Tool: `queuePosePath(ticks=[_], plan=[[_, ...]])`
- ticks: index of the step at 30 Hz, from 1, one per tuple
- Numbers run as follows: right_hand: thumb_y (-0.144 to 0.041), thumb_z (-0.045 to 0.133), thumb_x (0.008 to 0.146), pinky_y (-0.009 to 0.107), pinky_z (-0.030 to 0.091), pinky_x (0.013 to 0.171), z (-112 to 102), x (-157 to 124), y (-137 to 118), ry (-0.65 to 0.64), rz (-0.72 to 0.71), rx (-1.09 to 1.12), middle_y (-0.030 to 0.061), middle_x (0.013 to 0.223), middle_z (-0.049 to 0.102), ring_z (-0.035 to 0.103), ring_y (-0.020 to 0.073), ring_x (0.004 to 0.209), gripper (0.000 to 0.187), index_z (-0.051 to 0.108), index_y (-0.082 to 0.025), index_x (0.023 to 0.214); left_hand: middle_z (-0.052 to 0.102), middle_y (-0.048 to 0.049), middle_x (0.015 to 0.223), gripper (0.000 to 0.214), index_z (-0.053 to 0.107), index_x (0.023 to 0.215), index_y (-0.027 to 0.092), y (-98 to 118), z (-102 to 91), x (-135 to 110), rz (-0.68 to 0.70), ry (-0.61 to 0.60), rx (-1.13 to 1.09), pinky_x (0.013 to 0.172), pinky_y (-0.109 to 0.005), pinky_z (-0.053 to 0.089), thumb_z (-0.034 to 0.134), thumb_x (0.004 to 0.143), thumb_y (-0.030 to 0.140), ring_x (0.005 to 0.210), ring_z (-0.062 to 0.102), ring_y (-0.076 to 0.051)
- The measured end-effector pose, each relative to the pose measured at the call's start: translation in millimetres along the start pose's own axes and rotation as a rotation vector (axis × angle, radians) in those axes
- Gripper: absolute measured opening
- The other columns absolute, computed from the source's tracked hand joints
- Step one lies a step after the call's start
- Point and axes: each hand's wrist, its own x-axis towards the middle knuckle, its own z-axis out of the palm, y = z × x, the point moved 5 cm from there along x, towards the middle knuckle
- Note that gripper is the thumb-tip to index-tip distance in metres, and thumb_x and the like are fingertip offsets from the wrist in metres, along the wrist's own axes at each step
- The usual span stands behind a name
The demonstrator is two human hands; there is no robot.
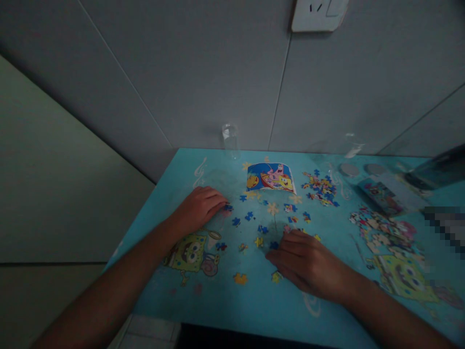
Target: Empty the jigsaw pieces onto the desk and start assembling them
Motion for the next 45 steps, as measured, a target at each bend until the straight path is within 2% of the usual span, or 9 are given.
queuePosePath(ticks=[9, 19, 29, 34, 39, 42, 45], plan=[[-0.019, 0.051, 0.101, 0.043, 0.047, 0.092, 2, 0, 1, -0.005, -0.002, -0.008, 0.0034, 0.079, 0.067, 0.06, 0.0192, 0.076, 0.018, 0.068, -0.018, 0.108, 0.072, -0.0047, 0.103, 0.023, 0.07, 0.108, 0.02, -4, 1.3, -1, -0.005, 0.051, 0.053, 0.087, -0.038, 0.046, 0.05, 0.104, 0.031, 0.096, 0.064, -0.021], [-0.02, 0.051, 0.101, 0.043, 0.047, 0.093, 2, -1, 1, -0.01, 0.006, -0.021, 0.0037, 0.078, 0.068, 0.062, 0.0194, 0.077, 0.019, 0.069, -0.018, 0.109, 0.071, -0.0031, 0.106, 0.02, 0.07, 0.115, 0.027, -3, 2.2, 0, -0.001, 0.004, 0.003, 0.087, -0.037, 0.046, 0.056, 0.101, 0.032, 0.098, 0.063, -0.02], [-0.019, 0.051, 0.101, 0.043, 0.047, 0.093, 2, 0, 1, -0.011, -0.002, -0.02, 0.0034, 0.079, 0.068, 0.063, 0.0191, 0.077, 0.019, 0.068, -0.018, 0.11, 0.07, -0.005, 0.111, 0.023, 0.067, 0.119, 0.022, -9, -0.9, -3, -0.003, 0.046, 0.076, 0.089, -0.039, 0.047, 0.052, 0.103, 0.029, 0.101, 0.063, -0.021], [-0.017, 0.052, 0.1, 0.041, 0.048, 0.089, -10, -5, 9, 0.003, -0.02, -0.096, 0.006, 0.084, 0.07, 0.063, 0.0205, 0.082, 0.021, 0.068, -0.017, 0.114, 0.07, -0.0071, 0.114, 0.023, 0.066, 0.119, 0.02, -25, -16.5, -8, -0.063, 0.108, 0.145, 0.09, -0.04, 0.048, 0.051, 0.103, 0.028, 0.103, 0.064, -0.023], [-0.019, 0.057, 0.099, 0.039, 0.047, 0.078, -33, -14, 35, 0.052, 0.08, -0.163, 0.0071, 0.086, 0.068, 0.06, 0.0211, 0.081, 0.022, 0.067, -0.016, 0.119, 0.071, -0.0067, 0.111, 0.021, 0.069, 0.114, 0.021, -38, -15.9, -11, -0.078, 0.091, 0.169, 0.089, -0.04, 0.048, 0.053, 0.102, 0.026, 0.1, 0.065, -0.023], [-0.021, 0.056, 0.1, 0.037, 0.046, 0.076, -36, -16, 42, 0.049, 0.1, -0.15, 0.0068, 0.087, 0.067, 0.059, 0.0205, 0.079, 0.022, 0.066, -0.018, 0.12, 0.071, -0.0065, 0.109, 0.02, 0.069, 0.112, 0.021, -38, -10.5, -11, -0.077, 0.088, 0.162, 0.087, -0.04, 0.049, 0.053, 0.102, 0.026, 0.099, 0.065, -0.023], [-0.022, 0.056, 0.101, 0.037, 0.046, 0.074, -32, -15, 40, 0.038, 0.108, -0.151, 0.0063, 0.083, 0.066, 0.059, 0.0203, 0.077, 0.02, 0.068, -0.017, 0.116, 0.072, -0.0061, 0.108, 0.021, 0.069, 0.113, 0.021, -28, -6.2, -8, -0.007, 0.067, 0.122, 0.087, -0.038, 0.049, 0.051, 0.103, 0.025, 0.097, 0.066, -0.021]])
